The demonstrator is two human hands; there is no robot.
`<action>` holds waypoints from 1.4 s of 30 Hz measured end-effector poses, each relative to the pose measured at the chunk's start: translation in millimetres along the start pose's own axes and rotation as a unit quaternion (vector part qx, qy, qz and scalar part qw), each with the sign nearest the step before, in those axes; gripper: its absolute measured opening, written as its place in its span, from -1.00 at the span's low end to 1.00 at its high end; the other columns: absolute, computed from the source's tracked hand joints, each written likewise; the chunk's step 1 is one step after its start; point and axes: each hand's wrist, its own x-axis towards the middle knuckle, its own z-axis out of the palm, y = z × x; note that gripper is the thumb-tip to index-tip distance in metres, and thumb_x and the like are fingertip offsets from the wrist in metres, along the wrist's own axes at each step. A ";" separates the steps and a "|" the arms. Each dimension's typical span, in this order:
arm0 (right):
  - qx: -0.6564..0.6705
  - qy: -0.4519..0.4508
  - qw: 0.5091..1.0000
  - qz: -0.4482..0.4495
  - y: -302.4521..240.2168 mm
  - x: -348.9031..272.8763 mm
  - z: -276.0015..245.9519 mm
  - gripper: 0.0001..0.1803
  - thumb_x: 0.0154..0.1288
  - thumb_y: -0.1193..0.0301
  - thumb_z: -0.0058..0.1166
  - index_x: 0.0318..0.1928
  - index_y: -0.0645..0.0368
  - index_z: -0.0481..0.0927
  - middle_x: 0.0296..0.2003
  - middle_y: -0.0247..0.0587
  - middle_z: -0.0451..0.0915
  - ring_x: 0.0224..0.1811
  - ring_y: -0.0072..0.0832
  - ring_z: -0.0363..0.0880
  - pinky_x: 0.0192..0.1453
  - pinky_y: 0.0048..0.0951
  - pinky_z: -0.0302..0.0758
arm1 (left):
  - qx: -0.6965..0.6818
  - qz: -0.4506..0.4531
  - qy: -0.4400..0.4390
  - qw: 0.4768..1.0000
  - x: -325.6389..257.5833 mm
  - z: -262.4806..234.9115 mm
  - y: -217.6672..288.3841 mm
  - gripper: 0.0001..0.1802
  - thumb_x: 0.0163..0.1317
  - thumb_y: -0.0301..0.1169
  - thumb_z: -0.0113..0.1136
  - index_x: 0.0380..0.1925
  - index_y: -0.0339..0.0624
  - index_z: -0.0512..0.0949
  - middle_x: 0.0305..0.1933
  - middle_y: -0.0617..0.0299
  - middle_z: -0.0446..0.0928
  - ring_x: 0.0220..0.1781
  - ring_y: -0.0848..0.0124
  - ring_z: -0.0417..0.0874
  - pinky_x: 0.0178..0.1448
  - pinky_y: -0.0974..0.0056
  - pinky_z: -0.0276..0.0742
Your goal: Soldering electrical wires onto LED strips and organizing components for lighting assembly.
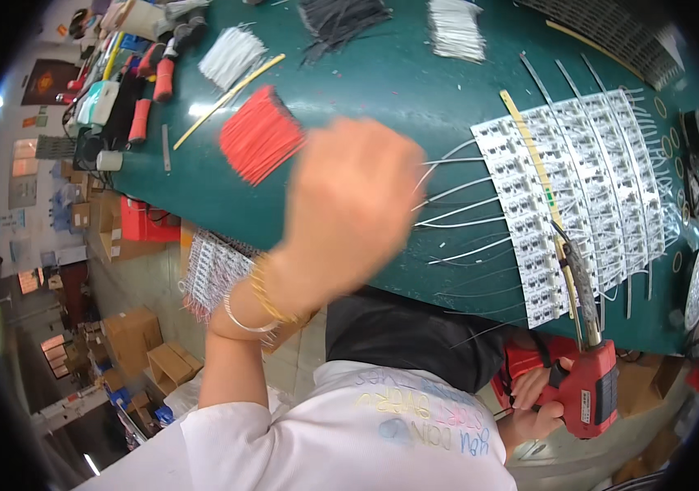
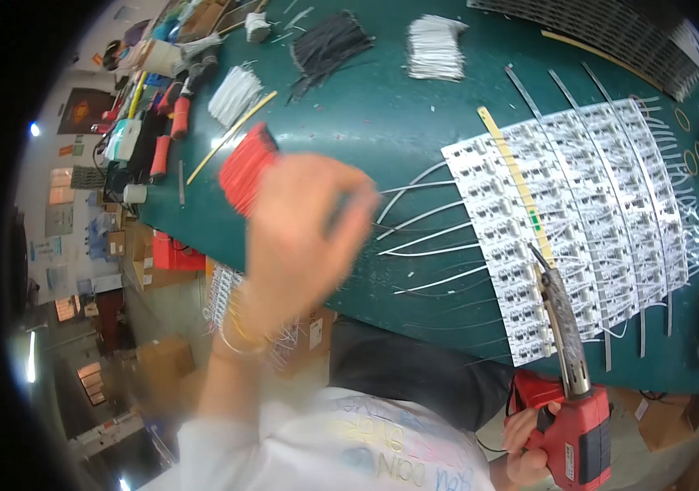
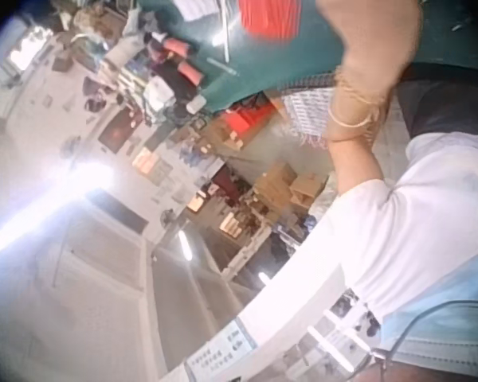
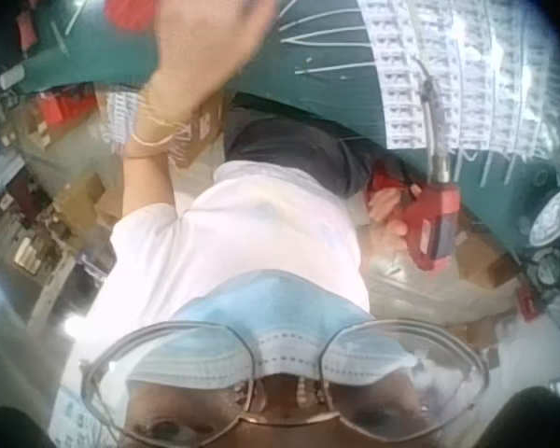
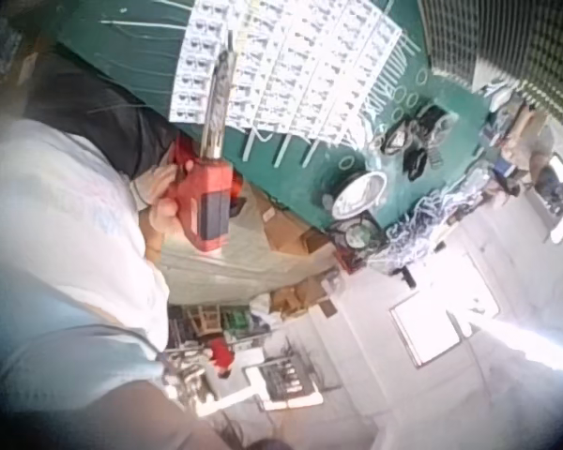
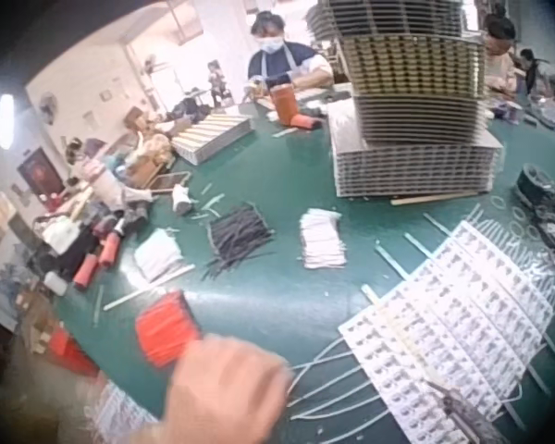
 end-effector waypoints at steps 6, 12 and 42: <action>0.002 -0.004 1.000 0.011 2.0 1.8 5.5 -0.23 0.39 0.00 -0.01 0.23 0.47 0.17 -0.75 -0.36 0.27 -0.78 -0.58 0.19 -0.65 -0.52 0.27 | 0.281 -0.098 0.029 0.954 -0.7 -30.6 -208.9 -0.79 0.15 -0.29 0.22 -0.32 -0.19 0.62 -0.31 0.10 0.61 -0.19 0.12 0.59 -0.12 0.07 0.47; -0.018 -0.006 1.000 0.021 -2.6 -5.1 9.2 -0.22 0.39 0.01 0.00 0.25 0.48 0.17 -0.73 -0.38 0.28 -0.75 -0.57 0.22 -0.59 -0.48 0.29 | 0.287 -0.053 -0.059 0.955 7.7 -18.2 -264.7 -0.77 0.13 -0.24 0.26 -0.37 -0.19 0.64 -0.31 0.08 0.62 -0.20 0.08 0.60 -0.14 0.04 0.49; -0.047 0.037 0.997 0.056 -14.6 2.4 22.4 -0.21 0.32 -0.08 0.06 0.18 0.42 0.25 -0.74 -0.45 0.30 -0.77 -0.59 0.26 -0.60 -0.52 0.31 | -0.102 -0.173 0.134 0.970 8.0 -50.1 -120.6 -0.92 0.30 -0.47 0.19 -0.30 -0.26 0.60 -0.40 0.37 0.57 -0.37 0.63 0.51 -0.23 0.51 0.41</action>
